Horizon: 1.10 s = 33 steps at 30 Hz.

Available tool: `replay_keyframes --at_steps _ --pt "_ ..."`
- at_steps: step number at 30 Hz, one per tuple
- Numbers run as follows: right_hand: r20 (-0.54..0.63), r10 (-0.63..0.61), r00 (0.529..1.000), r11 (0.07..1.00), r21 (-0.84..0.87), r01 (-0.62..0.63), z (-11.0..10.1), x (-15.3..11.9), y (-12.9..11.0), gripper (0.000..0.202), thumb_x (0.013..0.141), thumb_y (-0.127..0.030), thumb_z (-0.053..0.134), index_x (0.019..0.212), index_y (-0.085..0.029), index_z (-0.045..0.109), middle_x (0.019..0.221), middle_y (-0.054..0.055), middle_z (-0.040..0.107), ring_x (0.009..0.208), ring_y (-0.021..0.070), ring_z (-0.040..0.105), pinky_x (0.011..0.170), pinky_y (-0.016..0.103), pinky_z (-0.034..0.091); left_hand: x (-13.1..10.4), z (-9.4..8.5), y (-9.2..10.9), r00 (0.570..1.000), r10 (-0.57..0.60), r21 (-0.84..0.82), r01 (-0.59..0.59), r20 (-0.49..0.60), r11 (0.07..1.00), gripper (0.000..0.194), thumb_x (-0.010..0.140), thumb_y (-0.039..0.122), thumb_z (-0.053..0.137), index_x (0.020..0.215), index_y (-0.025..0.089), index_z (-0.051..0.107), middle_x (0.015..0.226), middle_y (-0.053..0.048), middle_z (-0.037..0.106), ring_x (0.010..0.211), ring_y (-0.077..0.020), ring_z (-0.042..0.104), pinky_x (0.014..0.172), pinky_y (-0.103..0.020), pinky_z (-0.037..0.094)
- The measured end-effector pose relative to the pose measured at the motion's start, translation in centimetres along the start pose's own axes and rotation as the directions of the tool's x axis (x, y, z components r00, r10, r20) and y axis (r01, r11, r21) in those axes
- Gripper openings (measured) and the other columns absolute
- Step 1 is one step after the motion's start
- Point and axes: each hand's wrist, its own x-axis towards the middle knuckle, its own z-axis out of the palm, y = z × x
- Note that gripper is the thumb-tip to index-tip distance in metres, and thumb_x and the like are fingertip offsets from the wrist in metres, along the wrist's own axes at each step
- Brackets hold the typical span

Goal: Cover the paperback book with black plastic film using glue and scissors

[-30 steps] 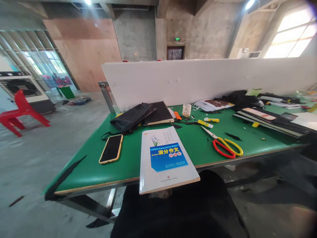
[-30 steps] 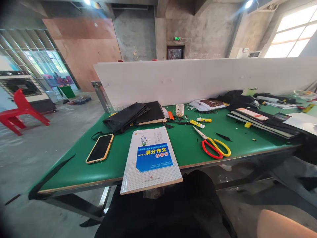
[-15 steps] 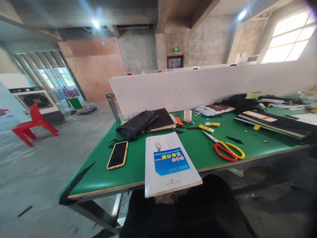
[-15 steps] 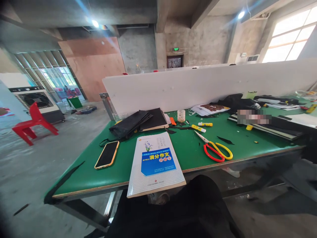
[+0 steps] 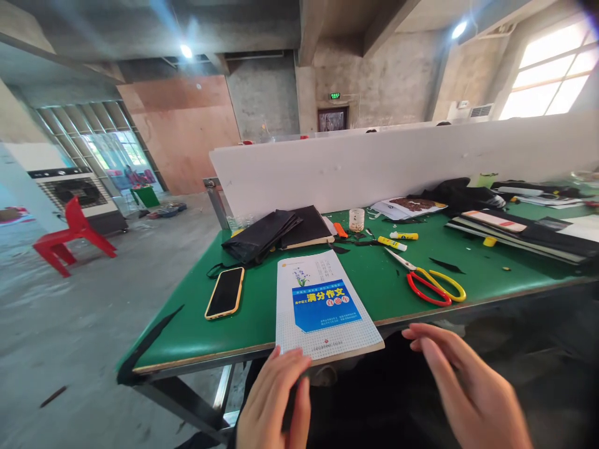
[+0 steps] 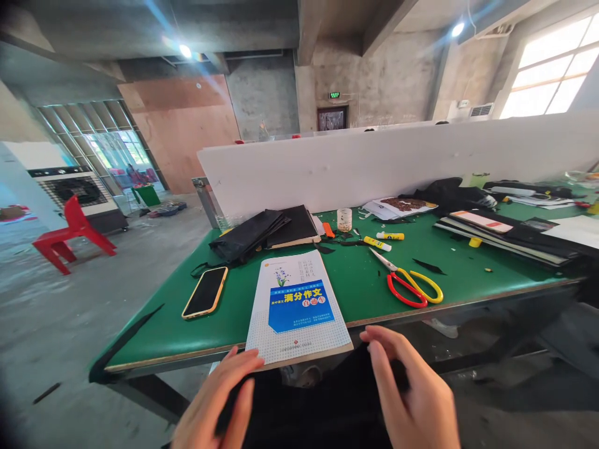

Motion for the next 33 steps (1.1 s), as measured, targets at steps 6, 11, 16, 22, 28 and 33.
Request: replay_keyframes --at_steps 6,11,16,22,28,33 --pt "0.382 0.391 0.837 0.920 -0.132 -0.370 5.7 2.6 5.2 0.052 0.078 -0.069 0.038 0.070 -0.023 0.062 0.070 0.006 0.065 0.064 0.0228 0.060 0.059 0.032 0.045 -0.3 6.3 -3.7 0.944 -0.067 0.281 -0.028 0.323 0.959 0.038 0.085 0.030 0.054 0.121 0.019 0.049 0.132 -0.009 0.050 0.125 -0.0297 0.042 0.099 -0.052 0.044" --pt "0.697 0.326 0.639 0.549 0.411 -0.728 8.1 3.0 5.7 0.047 0.080 -0.057 0.048 0.101 -0.016 0.059 0.090 0.009 0.069 0.077 0.0239 0.066 0.069 0.033 0.050 -0.4 7.0 -4.0 0.931 -0.074 0.305 -0.041 0.357 0.951 0.037 0.087 0.031 0.052 0.121 0.018 0.049 0.131 -0.009 0.051 0.127 -0.0287 0.041 0.100 -0.050 0.043" --pt "0.743 0.277 0.609 0.451 0.459 -0.765 7.9 3.3 6.2 0.043 0.075 -0.046 0.061 0.103 -0.013 0.055 0.091 0.010 0.069 0.078 0.0251 0.067 0.073 0.035 0.051 -0.6 6.8 -3.8 0.923 -0.063 0.328 -0.071 0.380 0.942 0.040 0.088 0.039 0.048 0.122 0.017 0.048 0.133 -0.010 0.050 0.128 -0.0279 0.039 0.101 -0.049 0.042" --pt "0.734 0.306 0.606 0.447 0.452 -0.772 8.1 3.1 6.6 0.042 0.073 -0.046 0.063 0.098 -0.013 0.056 0.089 0.010 0.069 0.076 0.0236 0.067 0.070 0.032 0.051 -0.8 7.2 -3.7 0.934 -0.049 0.342 -0.080 0.353 0.936 0.044 0.088 0.045 0.046 0.121 0.015 0.050 0.131 -0.012 0.051 0.125 -0.0299 0.043 0.098 -0.050 0.044" --pt "0.662 0.353 0.661 0.468 0.487 -0.738 8.7 2.6 6.5 0.046 0.072 -0.049 0.062 0.098 -0.012 0.058 0.083 0.009 0.069 0.071 0.0227 0.066 0.066 0.030 0.050 2.3 6.2 -4.2 0.881 -0.111 0.314 -0.044 0.459 0.949 0.039 0.090 0.044 0.043 0.113 0.017 0.056 0.117 -0.010 0.061 0.113 -0.0284 0.053 0.092 -0.047 0.047" --pt "0.620 0.324 0.714 0.552 0.490 -0.675 8.8 2.3 6.4 0.052 0.073 -0.057 0.058 0.096 -0.010 0.061 0.078 0.008 0.068 0.070 0.0223 0.065 0.063 0.029 0.047 6.4 5.0 -5.4 0.824 -0.186 0.253 0.054 0.535 0.966 0.039 0.090 0.043 0.041 0.120 0.020 0.052 0.111 -0.009 0.064 0.100 -0.0256 0.061 0.082 -0.042 0.052"
